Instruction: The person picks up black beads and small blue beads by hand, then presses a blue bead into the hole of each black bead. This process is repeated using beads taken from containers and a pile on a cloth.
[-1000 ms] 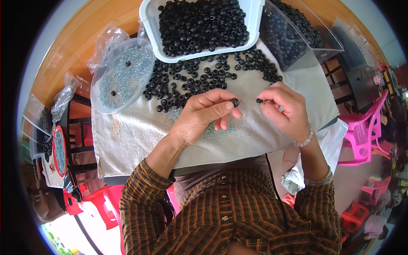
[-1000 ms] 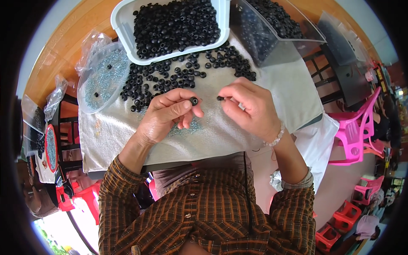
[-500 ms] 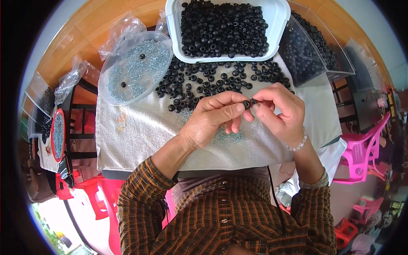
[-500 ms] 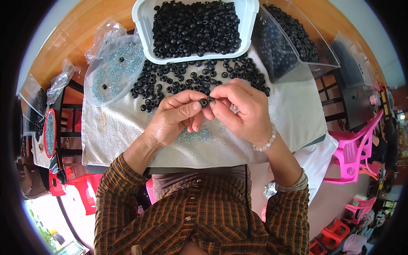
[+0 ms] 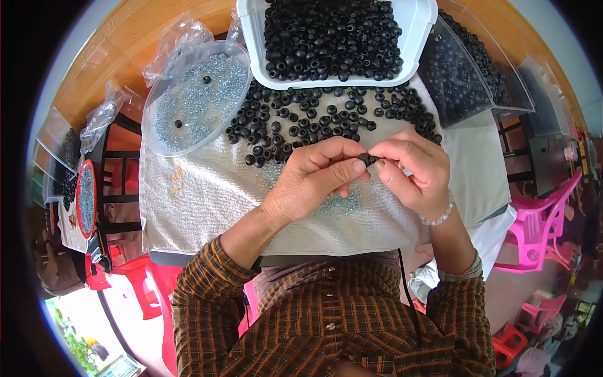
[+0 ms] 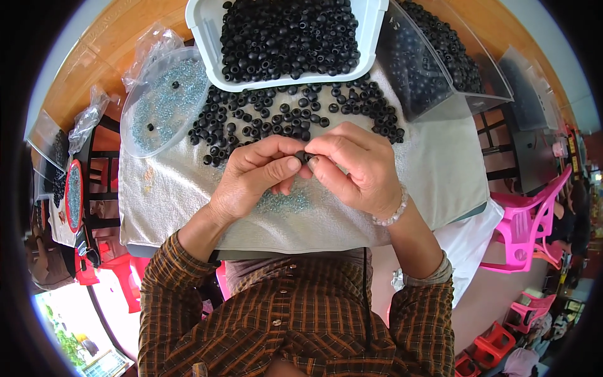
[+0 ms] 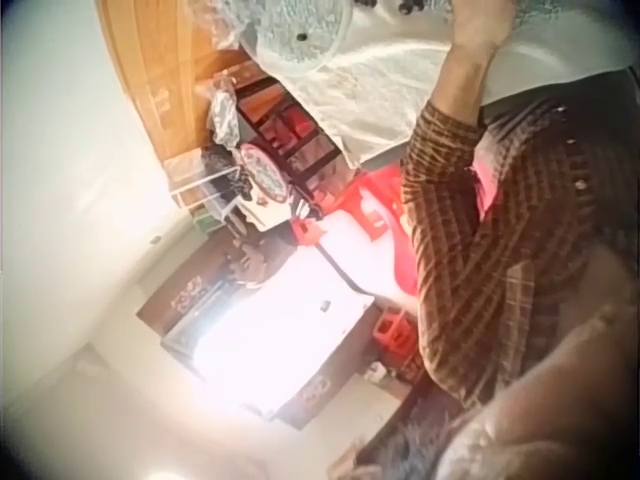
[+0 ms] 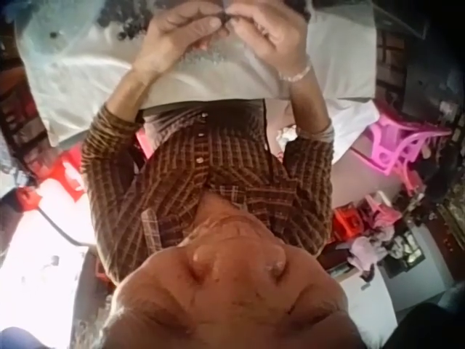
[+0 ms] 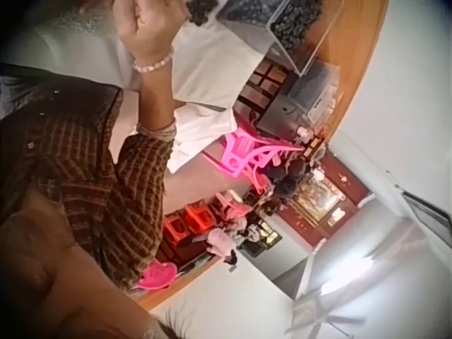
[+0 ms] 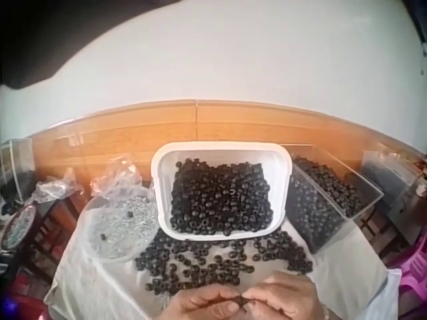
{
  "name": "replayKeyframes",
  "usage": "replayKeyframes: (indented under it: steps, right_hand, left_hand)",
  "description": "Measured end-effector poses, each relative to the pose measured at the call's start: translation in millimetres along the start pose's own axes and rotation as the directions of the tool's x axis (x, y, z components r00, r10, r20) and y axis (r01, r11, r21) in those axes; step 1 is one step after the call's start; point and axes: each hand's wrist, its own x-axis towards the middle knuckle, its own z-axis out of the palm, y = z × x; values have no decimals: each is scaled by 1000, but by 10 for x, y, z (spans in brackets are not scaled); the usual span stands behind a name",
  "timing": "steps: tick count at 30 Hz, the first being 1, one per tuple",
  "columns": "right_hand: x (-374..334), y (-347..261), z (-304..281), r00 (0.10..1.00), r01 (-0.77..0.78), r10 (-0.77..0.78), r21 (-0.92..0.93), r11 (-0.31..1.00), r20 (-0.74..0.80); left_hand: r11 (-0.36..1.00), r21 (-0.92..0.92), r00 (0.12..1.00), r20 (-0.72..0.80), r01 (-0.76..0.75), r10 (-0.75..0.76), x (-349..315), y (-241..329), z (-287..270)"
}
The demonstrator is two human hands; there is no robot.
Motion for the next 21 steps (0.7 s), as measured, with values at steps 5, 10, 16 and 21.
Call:
replayKeyframes:
  steps: [5,10,16,21]
  right_hand:
    - [-19,10,41,995,38,-48,-103,994,-93]
    - [-65,17,61,983,64,-85,-132,989,-160]
    - [-62,17,56,983,79,-96,-108,991,-160]
    - [-76,-5,57,985,100,-114,-112,989,-132]
  left_hand:
    - [999,-31,1000,-22,-9,8,7,-17,0]
    - [997,-71,998,-51,23,-27,8,11,21]
    - [998,-40,998,-39,50,-52,-1,11,20]
    - [993,-109,998,-34,46,-50,-3,-1,9]
